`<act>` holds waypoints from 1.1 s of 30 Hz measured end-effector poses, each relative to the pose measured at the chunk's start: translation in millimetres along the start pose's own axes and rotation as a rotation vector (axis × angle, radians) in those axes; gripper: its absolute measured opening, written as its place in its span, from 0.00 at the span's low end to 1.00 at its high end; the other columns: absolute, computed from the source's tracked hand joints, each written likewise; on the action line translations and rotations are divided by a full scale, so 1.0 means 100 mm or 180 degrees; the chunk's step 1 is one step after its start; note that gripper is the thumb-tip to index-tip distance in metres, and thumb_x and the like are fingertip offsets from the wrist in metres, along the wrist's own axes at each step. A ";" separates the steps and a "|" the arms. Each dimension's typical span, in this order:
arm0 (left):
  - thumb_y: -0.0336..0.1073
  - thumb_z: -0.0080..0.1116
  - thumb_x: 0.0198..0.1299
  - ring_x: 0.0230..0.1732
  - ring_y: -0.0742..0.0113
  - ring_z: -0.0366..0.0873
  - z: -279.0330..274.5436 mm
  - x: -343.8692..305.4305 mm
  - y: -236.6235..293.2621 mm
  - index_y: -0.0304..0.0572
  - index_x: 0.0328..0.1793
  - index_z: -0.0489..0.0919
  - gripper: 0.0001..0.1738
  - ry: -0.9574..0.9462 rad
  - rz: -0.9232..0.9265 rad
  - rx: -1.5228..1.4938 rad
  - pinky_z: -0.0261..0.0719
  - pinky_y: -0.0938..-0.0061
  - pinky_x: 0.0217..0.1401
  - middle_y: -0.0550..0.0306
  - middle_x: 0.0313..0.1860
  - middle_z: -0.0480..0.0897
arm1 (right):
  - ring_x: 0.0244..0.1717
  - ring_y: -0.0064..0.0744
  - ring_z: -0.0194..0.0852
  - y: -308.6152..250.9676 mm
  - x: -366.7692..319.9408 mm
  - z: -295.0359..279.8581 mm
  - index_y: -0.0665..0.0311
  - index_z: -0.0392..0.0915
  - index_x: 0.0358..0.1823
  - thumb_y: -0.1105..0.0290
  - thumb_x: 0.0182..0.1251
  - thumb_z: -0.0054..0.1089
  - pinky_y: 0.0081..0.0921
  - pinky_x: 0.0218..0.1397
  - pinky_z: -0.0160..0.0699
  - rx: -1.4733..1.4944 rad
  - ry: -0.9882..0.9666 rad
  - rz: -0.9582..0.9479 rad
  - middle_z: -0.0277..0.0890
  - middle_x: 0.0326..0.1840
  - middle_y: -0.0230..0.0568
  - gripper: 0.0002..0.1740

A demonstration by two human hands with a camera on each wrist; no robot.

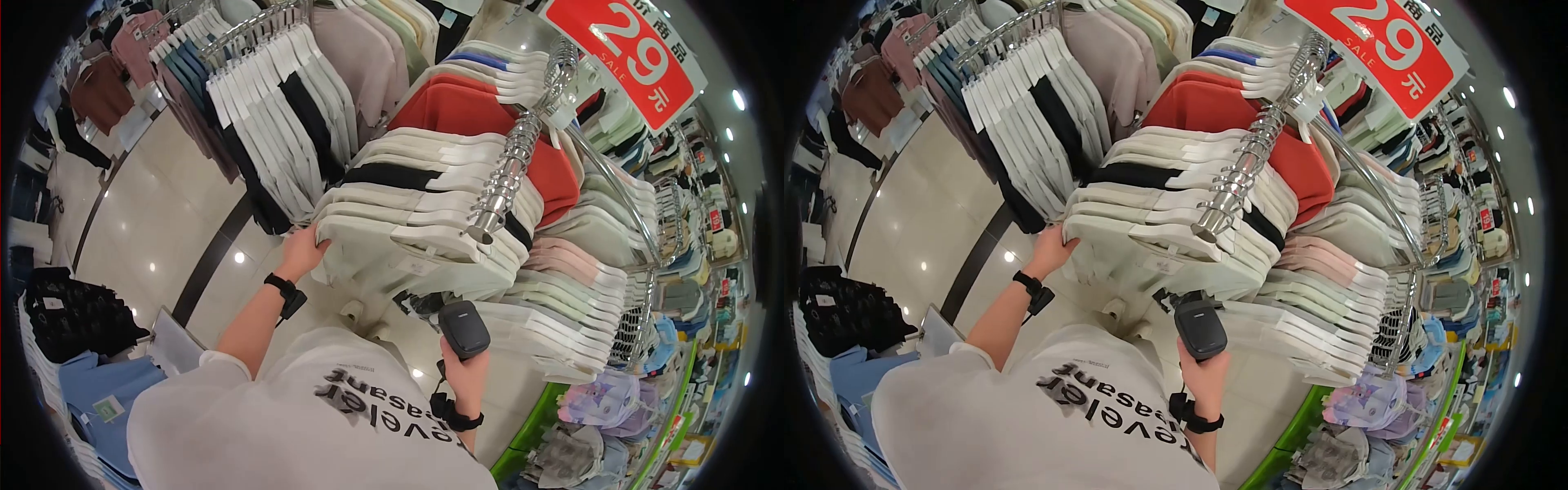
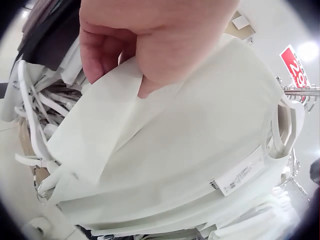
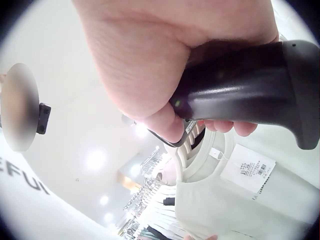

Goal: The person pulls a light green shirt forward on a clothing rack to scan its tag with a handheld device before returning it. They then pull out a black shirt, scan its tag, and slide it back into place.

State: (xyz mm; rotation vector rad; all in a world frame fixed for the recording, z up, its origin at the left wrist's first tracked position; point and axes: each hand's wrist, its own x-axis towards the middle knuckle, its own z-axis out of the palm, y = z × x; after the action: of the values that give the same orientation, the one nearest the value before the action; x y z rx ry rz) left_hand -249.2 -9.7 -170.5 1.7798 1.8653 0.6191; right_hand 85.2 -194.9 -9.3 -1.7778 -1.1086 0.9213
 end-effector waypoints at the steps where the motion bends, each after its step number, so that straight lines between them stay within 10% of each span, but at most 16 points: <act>1: 0.42 0.69 0.61 0.46 0.38 0.85 0.03 -0.05 -0.07 0.45 0.55 0.85 0.18 -0.0058 -0.0148 0.0185 0.83 0.49 0.49 0.42 0.41 0.88 | 0.32 0.16 0.72 0.05 0.00 0.02 0.71 0.85 0.41 0.74 0.64 0.72 0.22 0.36 0.74 0.0103 -0.0030 -0.0131 0.82 0.29 0.30 0.08; 12: 0.34 0.57 0.61 0.44 0.41 0.88 0.72 -1.09 -1.43 0.36 0.43 0.87 0.12 -0.0338 -0.1253 0.0437 0.85 0.52 0.52 0.37 0.39 0.88 | 0.33 0.16 0.72 0.34 -0.24 -0.14 0.72 0.85 0.43 0.76 0.63 0.73 0.22 0.37 0.75 0.0478 -0.0301 -0.0205 0.84 0.32 0.31 0.10; 14: 0.33 0.55 0.61 0.37 0.45 0.90 0.62 -1.30 -1.39 0.33 0.41 0.87 0.13 -0.0892 -0.2194 -0.0278 0.86 0.55 0.48 0.37 0.31 0.88 | 0.33 0.16 0.72 0.38 -0.31 -0.21 0.73 0.85 0.43 0.76 0.63 0.73 0.22 0.38 0.76 0.0344 -0.0290 -0.0171 0.84 0.33 0.31 0.10; 33: 0.34 0.60 0.62 0.35 0.43 0.86 -0.37 -1.88 -1.41 0.38 0.40 0.85 0.08 0.0523 -0.1159 -0.0408 0.83 0.56 0.40 0.43 0.30 0.86 | 0.32 0.17 0.74 0.21 -0.40 0.28 0.71 0.84 0.44 0.74 0.62 0.73 0.23 0.38 0.77 0.0517 -0.0756 -0.0837 0.83 0.30 0.32 0.11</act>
State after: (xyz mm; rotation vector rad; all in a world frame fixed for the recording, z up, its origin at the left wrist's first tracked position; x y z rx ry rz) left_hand -375.5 -204.5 -222.5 1.2967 2.1370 0.7412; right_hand 53.3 -230.6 -32.9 -1.3783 -1.3405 1.0457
